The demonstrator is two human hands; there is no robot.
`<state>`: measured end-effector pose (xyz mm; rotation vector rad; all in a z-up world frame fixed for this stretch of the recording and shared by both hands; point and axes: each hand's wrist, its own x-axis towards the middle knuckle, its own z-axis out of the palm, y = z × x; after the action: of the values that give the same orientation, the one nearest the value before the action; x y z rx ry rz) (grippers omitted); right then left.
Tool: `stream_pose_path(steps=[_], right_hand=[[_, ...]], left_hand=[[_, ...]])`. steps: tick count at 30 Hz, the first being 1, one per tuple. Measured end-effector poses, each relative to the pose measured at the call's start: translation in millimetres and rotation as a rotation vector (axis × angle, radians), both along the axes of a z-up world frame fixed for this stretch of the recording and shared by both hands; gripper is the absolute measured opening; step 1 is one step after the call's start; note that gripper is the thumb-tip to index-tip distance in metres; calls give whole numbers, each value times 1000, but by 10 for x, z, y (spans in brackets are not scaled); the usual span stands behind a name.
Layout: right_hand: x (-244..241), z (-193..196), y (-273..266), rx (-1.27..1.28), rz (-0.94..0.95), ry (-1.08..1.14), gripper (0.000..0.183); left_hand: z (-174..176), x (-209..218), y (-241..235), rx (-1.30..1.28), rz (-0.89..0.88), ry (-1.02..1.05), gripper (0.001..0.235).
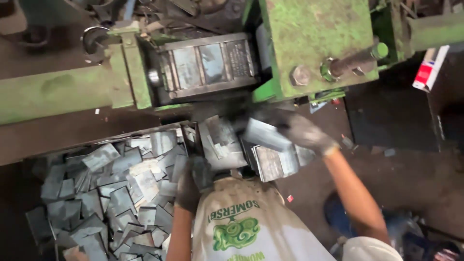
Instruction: Operating a metal fabrication machine by feeding it metal plates and sorting processed pieces.
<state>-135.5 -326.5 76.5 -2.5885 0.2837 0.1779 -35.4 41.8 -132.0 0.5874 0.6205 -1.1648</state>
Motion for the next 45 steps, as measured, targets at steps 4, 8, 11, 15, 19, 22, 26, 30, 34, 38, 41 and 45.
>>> stream_pose_path(steps=[4, 8, 11, 15, 19, 22, 26, 30, 34, 38, 41, 45], right_hand=[[-1047, -314, -434, 431, -513, 126, 55], [-1355, -556, -331, 415, -844, 30, 59], [-1068, -327, -21, 391, -915, 140, 67], [-1183, -451, 74, 336, -883, 211, 70], [-1051, -291, 132, 55, -774, 39, 65], [-827, -129, 300, 81, -791, -48, 60], [-348, 86, 579, 264, -695, -23, 49], [281, -228, 682, 186, -319, -291, 38], [1252, -1144, 413, 26, -392, -235, 46], [1910, -1721, 46, -508, -379, -591, 52], [1821, -1802, 67, -431, -374, -400, 49], [1715, -1783, 76, -561, -240, -380, 57]], left_hand=[[175, 260, -114, -116, -20, -155, 39], [474, 552, -401, 134, -181, -230, 44], [542, 771, -655, -176, -154, -179, 41], [1189, 1051, -1319, -193, -144, -381, 40], [924, 1492, -2139, -219, -93, -628, 50], [395, 1805, -2608, -124, -93, -1005, 45], [1148, 1851, -2651, -123, -97, -719, 55], [1440, 1634, -2223, -34, -8, -695, 59], [1220, 1180, -1607, -223, 6, -617, 53], [712, 554, -829, -196, 3, -510, 43], [982, 187, -439, 115, 60, -360, 42], [378, -254, -59, 43, 205, -276, 44]])
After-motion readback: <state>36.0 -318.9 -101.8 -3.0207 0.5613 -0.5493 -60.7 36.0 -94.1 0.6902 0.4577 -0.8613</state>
